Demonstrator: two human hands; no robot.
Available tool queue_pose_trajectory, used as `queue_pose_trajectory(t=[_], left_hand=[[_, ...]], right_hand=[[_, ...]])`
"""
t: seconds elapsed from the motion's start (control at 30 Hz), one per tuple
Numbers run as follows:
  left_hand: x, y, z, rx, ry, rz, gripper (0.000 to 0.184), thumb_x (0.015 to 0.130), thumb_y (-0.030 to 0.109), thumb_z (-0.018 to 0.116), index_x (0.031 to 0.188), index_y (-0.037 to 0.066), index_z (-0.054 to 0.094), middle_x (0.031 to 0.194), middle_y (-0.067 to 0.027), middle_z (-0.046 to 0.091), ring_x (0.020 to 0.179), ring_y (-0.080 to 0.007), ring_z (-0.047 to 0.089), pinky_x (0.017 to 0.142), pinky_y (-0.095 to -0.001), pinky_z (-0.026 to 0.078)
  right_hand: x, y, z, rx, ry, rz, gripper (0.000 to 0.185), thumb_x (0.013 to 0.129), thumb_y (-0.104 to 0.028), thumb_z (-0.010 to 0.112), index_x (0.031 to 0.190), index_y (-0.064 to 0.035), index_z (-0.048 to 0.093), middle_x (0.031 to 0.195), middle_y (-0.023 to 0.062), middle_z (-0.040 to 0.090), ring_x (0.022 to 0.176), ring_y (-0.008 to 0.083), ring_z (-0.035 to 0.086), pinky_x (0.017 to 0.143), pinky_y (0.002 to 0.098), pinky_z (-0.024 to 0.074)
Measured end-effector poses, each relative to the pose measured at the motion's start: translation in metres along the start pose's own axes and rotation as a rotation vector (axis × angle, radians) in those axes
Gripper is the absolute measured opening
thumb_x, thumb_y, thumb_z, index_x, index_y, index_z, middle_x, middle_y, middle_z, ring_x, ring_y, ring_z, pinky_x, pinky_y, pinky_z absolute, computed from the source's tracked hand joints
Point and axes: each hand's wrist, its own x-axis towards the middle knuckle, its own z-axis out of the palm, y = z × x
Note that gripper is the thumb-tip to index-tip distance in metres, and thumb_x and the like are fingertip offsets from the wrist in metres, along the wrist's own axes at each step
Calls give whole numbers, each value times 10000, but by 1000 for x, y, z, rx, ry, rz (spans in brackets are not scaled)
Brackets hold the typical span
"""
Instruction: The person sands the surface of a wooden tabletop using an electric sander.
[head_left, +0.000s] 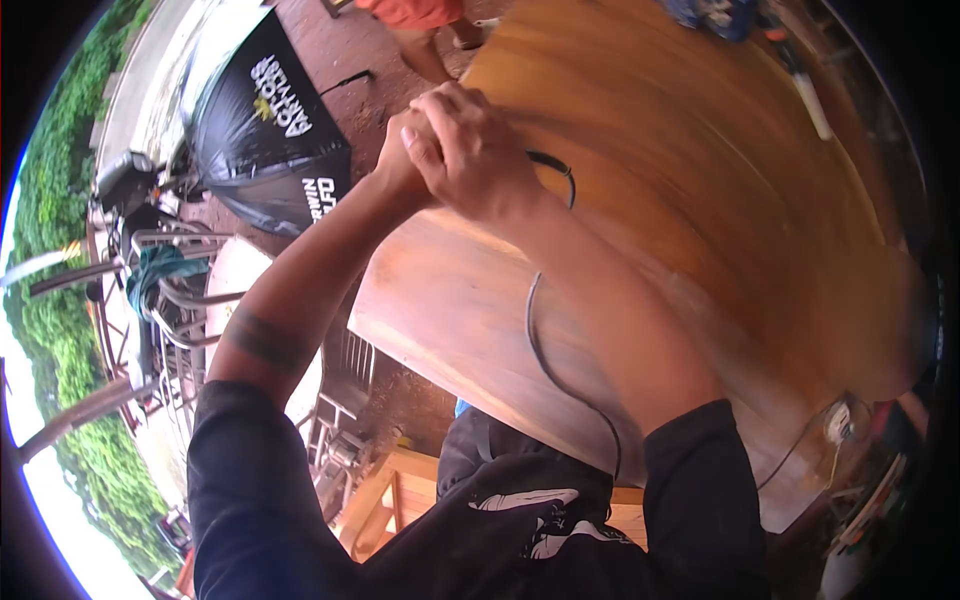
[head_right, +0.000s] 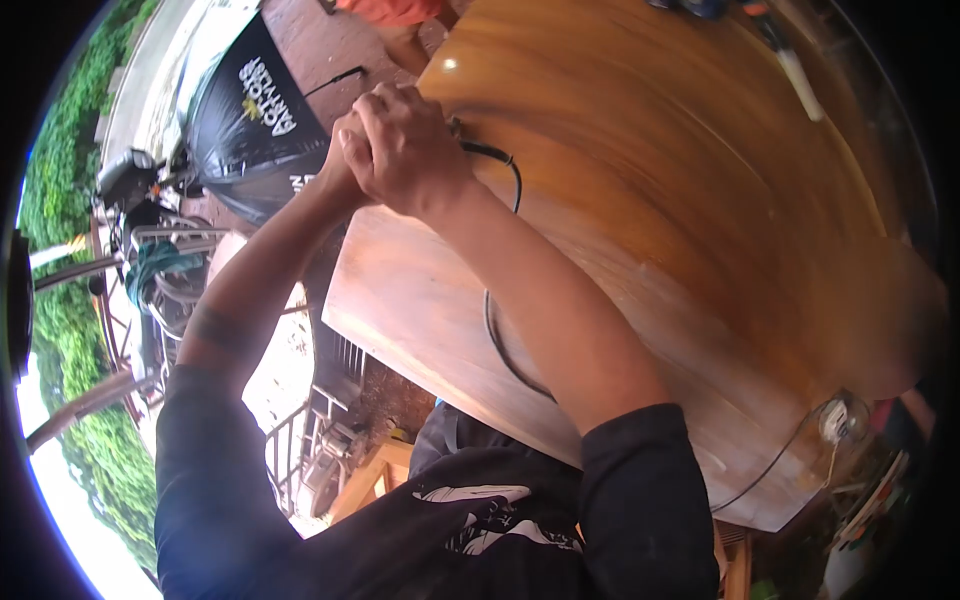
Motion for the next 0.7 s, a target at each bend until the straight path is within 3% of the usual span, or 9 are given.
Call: queue_pose_trajectory(t=[0.33, 0.37, 0.47, 0.7], left_hand=[[46, 133, 29, -136, -48, 166, 392, 757, 318, 721, 1057, 83, 628, 1004, -141, 634, 907, -348, 636, 706, -462, 519], [52, 149, 32, -339, 4, 185, 373, 767, 308, 714, 1059, 93, 630, 986, -127, 642, 899, -337, 636, 700, -458, 517], [69, 206, 36, -264, -90, 193, 347, 783, 297, 695, 1057, 94, 631, 971, -118, 649, 901, -329, 640, 697, -449, 519], [101, 332, 58, -193, -106, 450, 318, 797, 295, 668, 1041, 95, 626, 958, -114, 653, 885, -326, 645, 692, -445, 528]], right_hand=[[-88, 0, -128, -80, 70, 215, 303, 904, -215, 611, 1109, 8, 601, 1108, 169, 618, 1065, 350, 595, 921, 471, 473], [-98, -1, -145, -85, 53, 248, 300, 904, -206, 608, 1114, 8, 598, 1118, 161, 614, 1078, 341, 588, 935, 477, 461], [-133, 3, -183, -148, 118, 283, 294, 903, -200, 605, 1118, 0, 596, 1132, 158, 610, 1093, 334, 581, 947, 474, 454], [-218, 7, -287, -220, 270, 356, 290, 910, -198, 587, 1134, -13, 579, 1130, 161, 603, 1105, 337, 577, 961, 484, 448]])
